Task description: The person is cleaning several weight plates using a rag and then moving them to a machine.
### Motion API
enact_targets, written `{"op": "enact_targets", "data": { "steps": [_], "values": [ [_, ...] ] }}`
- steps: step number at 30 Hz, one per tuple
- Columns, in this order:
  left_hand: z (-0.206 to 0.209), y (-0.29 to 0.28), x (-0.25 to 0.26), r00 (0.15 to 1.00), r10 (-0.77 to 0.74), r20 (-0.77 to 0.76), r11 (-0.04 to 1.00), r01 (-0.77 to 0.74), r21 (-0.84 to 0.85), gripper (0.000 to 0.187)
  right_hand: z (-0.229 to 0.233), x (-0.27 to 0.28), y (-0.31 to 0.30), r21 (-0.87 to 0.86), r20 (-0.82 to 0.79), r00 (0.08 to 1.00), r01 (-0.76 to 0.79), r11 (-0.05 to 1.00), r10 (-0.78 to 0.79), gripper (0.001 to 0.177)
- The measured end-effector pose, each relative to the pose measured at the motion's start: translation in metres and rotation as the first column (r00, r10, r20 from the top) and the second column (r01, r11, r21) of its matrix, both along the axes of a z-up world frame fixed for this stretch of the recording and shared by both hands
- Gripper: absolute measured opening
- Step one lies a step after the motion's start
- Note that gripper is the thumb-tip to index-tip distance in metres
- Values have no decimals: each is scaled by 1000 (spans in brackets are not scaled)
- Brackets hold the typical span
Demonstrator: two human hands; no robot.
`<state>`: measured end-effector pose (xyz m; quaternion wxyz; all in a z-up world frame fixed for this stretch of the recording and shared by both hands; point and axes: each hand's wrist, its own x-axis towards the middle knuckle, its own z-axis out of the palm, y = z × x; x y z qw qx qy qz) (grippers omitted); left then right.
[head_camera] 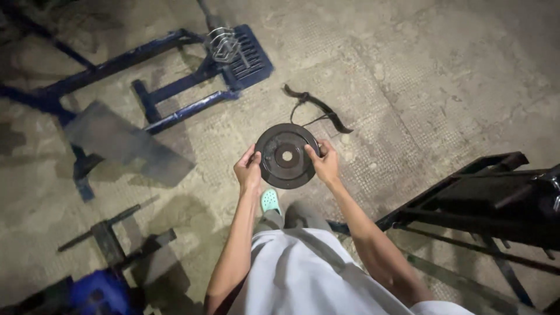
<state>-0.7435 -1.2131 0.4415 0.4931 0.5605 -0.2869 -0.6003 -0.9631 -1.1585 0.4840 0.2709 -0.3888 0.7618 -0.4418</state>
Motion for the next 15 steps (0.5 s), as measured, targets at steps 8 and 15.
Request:
{"op": "enact_targets", "data": {
  "steps": [8,15],
  "values": [
    [32,-152,-84,999,-23,27,993,19,120,41,17,-80,-155,-8,9,999,-30,1000,30,42],
    [17,-268,-156,996,84,25,986,-87,143,39,-4,-165,-289,-191,-132,955,-287,939,265,40]
  ]
}}
